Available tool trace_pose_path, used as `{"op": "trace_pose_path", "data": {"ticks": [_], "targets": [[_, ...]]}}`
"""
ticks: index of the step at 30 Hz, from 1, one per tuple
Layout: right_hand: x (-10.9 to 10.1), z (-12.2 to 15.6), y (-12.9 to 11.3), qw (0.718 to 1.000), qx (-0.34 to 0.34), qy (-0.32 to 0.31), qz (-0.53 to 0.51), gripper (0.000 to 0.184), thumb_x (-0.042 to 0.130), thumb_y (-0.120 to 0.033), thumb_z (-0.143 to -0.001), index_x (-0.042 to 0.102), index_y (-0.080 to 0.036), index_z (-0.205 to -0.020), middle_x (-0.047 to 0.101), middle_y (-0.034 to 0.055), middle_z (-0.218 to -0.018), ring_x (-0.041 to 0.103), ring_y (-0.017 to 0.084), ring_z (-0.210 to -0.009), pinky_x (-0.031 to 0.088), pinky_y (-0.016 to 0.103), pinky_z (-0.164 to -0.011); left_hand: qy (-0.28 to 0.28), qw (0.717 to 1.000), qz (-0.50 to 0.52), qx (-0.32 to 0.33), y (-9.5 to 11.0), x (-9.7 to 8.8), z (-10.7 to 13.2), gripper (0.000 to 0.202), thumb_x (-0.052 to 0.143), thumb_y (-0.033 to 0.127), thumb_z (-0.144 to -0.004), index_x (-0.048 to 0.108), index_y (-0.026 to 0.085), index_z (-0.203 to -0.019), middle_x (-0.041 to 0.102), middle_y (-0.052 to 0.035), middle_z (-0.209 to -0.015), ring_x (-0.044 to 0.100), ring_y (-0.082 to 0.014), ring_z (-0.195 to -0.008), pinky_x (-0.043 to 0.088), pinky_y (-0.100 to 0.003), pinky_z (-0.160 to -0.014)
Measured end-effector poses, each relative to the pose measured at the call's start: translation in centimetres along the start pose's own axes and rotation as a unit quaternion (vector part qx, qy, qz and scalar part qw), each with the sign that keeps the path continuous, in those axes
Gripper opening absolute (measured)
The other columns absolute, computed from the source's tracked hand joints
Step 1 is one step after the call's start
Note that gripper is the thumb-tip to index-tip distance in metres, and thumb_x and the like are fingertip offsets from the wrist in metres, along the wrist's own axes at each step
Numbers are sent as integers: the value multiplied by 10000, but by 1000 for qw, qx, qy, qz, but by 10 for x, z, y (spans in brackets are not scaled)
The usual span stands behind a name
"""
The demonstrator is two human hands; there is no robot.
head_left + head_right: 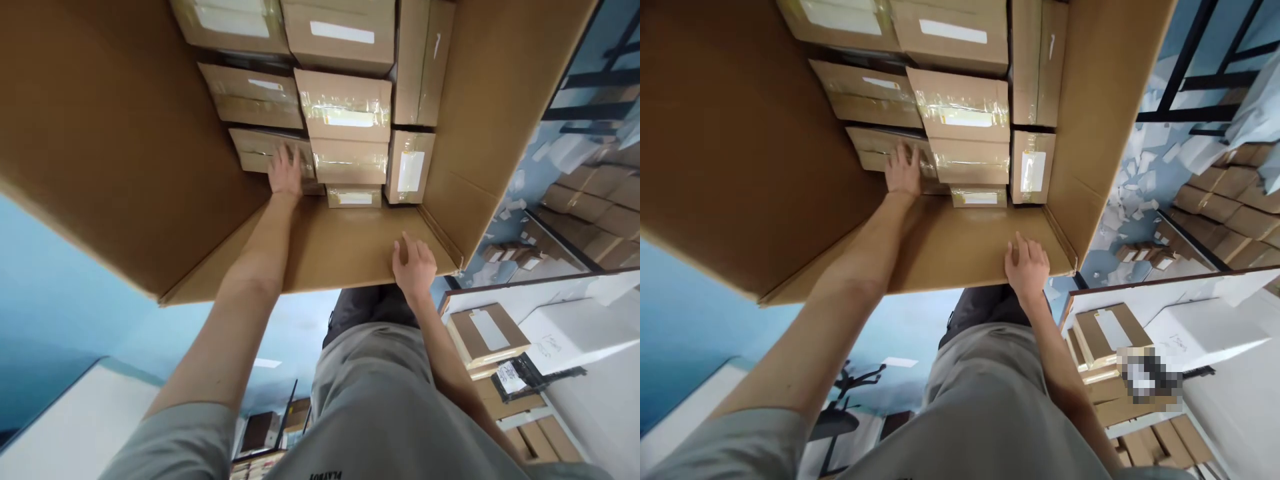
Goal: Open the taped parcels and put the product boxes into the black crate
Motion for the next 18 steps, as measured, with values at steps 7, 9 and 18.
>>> {"op": "trace_pose_path", "data": {"ticks": [7,9,18], "targets": [[-7,12,-14,984,-101,107,96,280,639,-366,-1237,847,-223,-1357,899,122,-1140,822,269,-987,625,394,-893,23,995,-33,89,-41,5,-67,931,618,-111,-1058,235,-27,-1903,72,-314,-2042,-43,-298,-1918,-79,-723,-1508],[-7,13,-13,984,-99,108,98,272,641,-367,-1233,849,-229,-1341,900,118,-1124,826,269,-988,622,391,-880,29,992,-48,113,-41,2,-73,957,632,-122,-1044,210,-48,-1900,93,-332,-2032,-39,-318,-1921,-55,-717,-1517],[2,3,-3,991,-60,82,83,346,600,-377,-1217,873,-185,-1309,912,154,-1141,844,292,-1027,624,383,-925,-6,976,-189,105,-17,-21,-22,860,610,27,-1116,233,-80,-1882,424,-340,-1902,349,-344,-1811,183,-597,-1528]]}}
Point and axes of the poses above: each hand's wrist, its own z-axis away from the middle knuckle, its own x-axis out of the palm, y = z × x, the point moved 6 cm from there along -z, towards the middle knuckle
